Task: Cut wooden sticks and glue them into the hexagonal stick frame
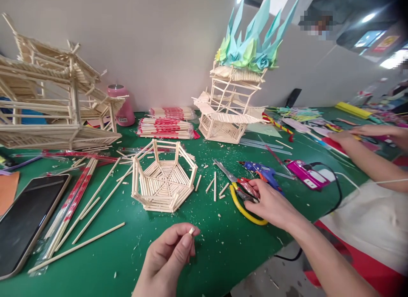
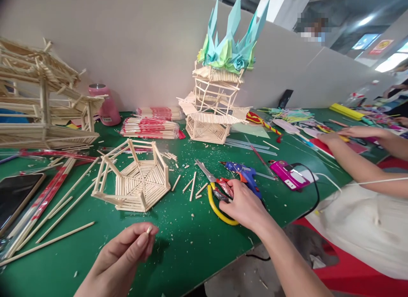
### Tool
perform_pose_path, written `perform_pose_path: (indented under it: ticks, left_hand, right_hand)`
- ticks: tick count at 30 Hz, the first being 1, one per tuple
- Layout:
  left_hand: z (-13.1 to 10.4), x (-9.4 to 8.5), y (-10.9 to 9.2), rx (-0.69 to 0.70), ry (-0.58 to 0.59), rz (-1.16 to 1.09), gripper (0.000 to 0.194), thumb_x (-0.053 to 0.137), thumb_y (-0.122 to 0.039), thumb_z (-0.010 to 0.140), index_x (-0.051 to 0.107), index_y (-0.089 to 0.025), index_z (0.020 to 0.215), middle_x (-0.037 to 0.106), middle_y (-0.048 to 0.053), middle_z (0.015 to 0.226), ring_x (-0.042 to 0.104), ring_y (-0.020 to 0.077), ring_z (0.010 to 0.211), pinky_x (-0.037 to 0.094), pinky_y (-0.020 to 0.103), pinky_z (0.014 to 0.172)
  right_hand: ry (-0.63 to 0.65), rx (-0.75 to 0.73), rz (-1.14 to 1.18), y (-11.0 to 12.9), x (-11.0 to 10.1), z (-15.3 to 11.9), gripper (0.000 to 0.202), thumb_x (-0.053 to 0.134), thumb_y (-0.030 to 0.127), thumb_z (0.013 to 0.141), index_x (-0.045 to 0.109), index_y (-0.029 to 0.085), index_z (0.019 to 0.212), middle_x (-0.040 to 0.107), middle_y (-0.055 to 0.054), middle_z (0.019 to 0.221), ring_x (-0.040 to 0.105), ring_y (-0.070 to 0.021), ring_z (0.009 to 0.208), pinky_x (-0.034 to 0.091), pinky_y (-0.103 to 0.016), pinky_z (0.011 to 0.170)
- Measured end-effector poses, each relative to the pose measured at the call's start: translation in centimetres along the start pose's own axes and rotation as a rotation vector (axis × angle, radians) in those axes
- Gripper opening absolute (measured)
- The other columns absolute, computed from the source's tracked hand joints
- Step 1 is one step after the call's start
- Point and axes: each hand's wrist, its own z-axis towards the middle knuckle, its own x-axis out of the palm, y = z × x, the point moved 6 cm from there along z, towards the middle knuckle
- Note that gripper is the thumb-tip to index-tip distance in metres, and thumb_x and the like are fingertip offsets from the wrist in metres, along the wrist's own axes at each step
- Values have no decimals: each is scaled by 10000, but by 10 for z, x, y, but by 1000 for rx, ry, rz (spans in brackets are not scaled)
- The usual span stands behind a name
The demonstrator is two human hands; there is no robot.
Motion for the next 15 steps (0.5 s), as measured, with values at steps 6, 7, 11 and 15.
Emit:
perform_pose_path:
  ticks: [6, 7, 11, 15]
  left_hand:
    - [1, -2, 4, -87, 48, -73, 283, 788, -452, 579, 745, -219, 734, 600, -12, 636, 405, 62, 539, 357, 150, 518]
    - [1, -3, 4, -79, 34, -49, 288, 782, -462, 582, 746, -217, 729, 620, -6, 651, 417, 67, 550, 367, 156, 534]
    - [-5, -6, -3, 7, -61, 54, 286, 769, -478, 586, 755, -222, 713, 706, 24, 745, 546, 138, 711, 423, 205, 675]
    - [-8, -5, -10, 117, -59, 112, 218, 744, -428, 644, 751, -228, 730, 699, 15, 707, 571, 160, 717, 440, 230, 687]
  right_hand:
    - [-82, 71, 154, -11, -1, -16, 384, 617, 414, 653, 528, 195, 956, 692, -79, 870, 674, -267, 791, 530, -333, 661]
    - [-73, 61, 228, -10, -2, -24, 407, 634, 432, 657, 520, 199, 971, 689, -67, 851, 676, -256, 771, 540, -323, 650]
    - [76, -38, 480, 11, 0, -64, 395, 655, 386, 706, 502, 239, 1040, 675, -16, 822, 680, -195, 706, 573, -259, 616]
    - [239, -92, 511, 40, 12, -100, 511, 699, 261, 656, 472, 253, 1113, 704, -41, 926, 709, -207, 762, 603, -223, 585]
